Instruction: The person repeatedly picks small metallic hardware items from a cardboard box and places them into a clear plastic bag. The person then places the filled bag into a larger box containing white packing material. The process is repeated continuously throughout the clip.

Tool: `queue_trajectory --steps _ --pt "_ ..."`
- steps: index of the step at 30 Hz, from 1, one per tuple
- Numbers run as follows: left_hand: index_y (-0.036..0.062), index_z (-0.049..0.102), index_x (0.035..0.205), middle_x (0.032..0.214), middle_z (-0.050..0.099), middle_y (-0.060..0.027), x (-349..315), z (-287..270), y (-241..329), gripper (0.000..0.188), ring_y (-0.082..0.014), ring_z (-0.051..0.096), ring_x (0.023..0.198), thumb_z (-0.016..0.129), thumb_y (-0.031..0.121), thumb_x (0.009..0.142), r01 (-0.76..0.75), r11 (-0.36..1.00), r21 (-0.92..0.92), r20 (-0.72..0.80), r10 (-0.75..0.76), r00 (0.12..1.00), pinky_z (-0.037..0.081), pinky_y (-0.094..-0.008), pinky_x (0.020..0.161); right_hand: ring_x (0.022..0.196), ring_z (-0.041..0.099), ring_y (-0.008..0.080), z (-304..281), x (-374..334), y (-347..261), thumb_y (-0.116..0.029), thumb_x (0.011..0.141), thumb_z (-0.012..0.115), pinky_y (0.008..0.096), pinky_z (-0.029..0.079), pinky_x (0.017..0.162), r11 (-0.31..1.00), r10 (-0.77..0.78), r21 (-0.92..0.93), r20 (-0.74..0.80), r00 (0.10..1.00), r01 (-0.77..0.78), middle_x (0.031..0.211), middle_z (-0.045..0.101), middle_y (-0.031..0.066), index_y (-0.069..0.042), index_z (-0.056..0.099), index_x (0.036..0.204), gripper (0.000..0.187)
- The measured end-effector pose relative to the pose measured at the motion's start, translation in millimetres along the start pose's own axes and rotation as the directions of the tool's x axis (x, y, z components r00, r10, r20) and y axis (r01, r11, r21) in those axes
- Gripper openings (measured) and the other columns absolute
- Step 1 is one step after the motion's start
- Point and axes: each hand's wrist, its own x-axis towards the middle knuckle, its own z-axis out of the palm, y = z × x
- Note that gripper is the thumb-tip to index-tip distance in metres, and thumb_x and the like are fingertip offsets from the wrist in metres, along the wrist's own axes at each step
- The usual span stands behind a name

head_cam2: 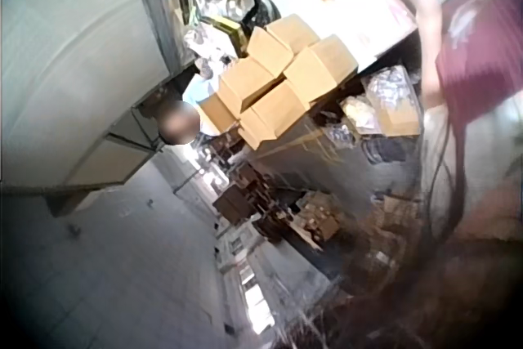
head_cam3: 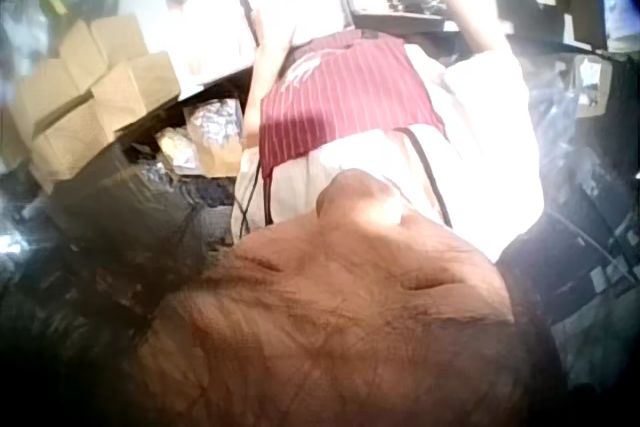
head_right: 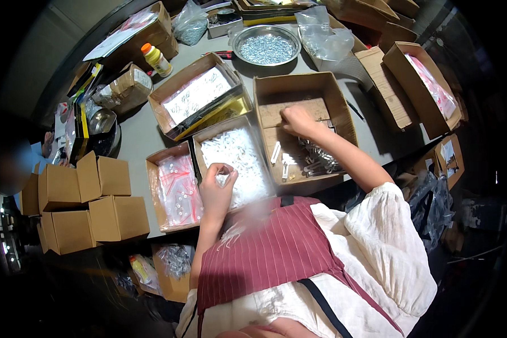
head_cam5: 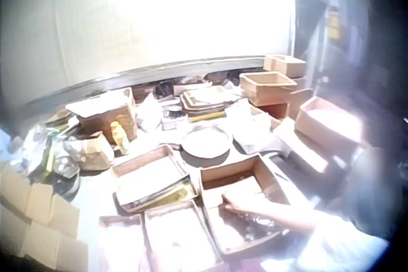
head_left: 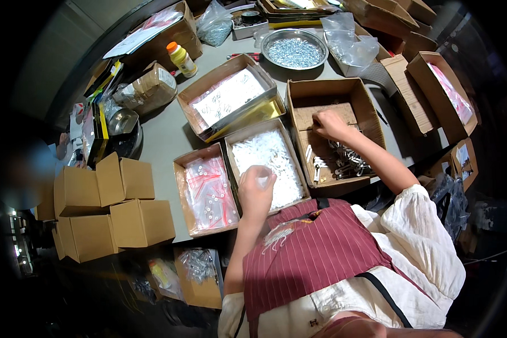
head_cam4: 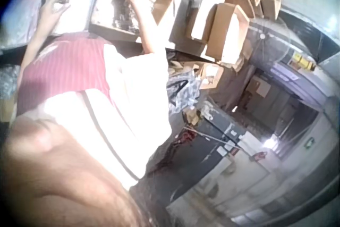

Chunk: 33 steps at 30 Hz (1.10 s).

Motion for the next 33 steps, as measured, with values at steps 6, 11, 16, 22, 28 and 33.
queue_trajectory --steps 6,11,16,22,28,33 --pt "0.002 0.068 0.098 0.093 0.072 -0.0132 -8 -6 -6 0.018 -0.0295 0.069 0.092 0.079 0.008 0.084 0.083 0.996 -0.042 0.019 -0.082 0.996 0.052 -0.0394 0.085 0.084 0.07 0.0437 -15 -31 -77 -0.008 0.072 0.068 0.0512 0.056 0.076 0.976 -0.113 0.212 0.306 0.945 0.048 0.084 0.071 0.0242 -0.001 0.072 0.083 0.014" --pt "0.0019 0.068 0.098 0.095 0.072 -0.0134 -7 0 -4 0.019 -0.0303 0.068 0.094 0.079 0.009 0.085 0.057 0.998 -0.031 0.04 -0.056 0.998 0.052 -0.0407 0.086 0.08 0.07 0.0452 -15 -48 -81 -0.008 0.073 0.071 0.0517 0.056 0.074 0.966 -0.189 0.231 0.311 0.931 0.119 0.08 0.069 0.0265 0.002 0.071 0.087 0.017" --pt "0.0028 0.069 0.099 0.094 0.071 -0.0129 -1 6 0 0.019 -0.0301 0.067 0.096 0.08 0.009 0.084 0.071 0.997 -0.043 0.056 -0.068 0.996 0.051 -0.0407 0.088 0.084 0.07 0.0423 -6 -54 -86 -0.012 0.074 0.073 0.0497 0.057 0.077 0.958 -0.28 0.142 0.267 0.922 0.25 0.082 0.069 0.0217 0.004 0.07 0.088 0.021" --pt "0.0051 0.069 0.096 0.093 0.071 -0.0108 0 9 3 0.016 -0.0309 0.066 0.094 0.079 0.009 0.085 0.01 0.999 -0.034 0.055 -0.008 0.998 0.051 -0.0421 0.086 0.079 0.071 0.0394 -53 -36 -90 -0.017 0.082 0.072 0.0486 0.055 0.071 0.932 -0.079 0.349 -0.082 0.994 0.103 0.082 0.072 0.0174 -0.004 0.072 0.087 0.014" --pt "0.0016 0.062 0.097 0.092 0.067 -0.0169 11 23 31 0.024 -0.0386 0.063 0.091 0.078 0.006 0.08 -0.089 0.995 -0.044 0.055 0.091 0.994 0.049 -0.0474 0.081 0.071 0.067 0.0326 -118 -55 -153 -0.016 0.088 0.076 0.0399 0.053 0.064 0.783 -0.24 0.528 -0.232 0.943 0.33 0.082 0.07 0.0156 -0.001 0.074 0.089 0.015" --pt "0.0003 0.06 0.098 0.092 0.066 -0.0183 10 21 26 0.028 -0.0418 0.062 0.092 0.072 -0.003 0.072 -0.189 0.978 -0.084 0.059 0.194 0.979 0.049 -0.0471 0.08 0.069 0.068 0.0349 -138 -53 -176 -0.024 0.095 0.074 0.0403 0.054 0.067 0.76 -0.416 0.639 0.336 0.845 0.12 0.079 0.069 0.02 0.001 0.071 0.118 0.034"
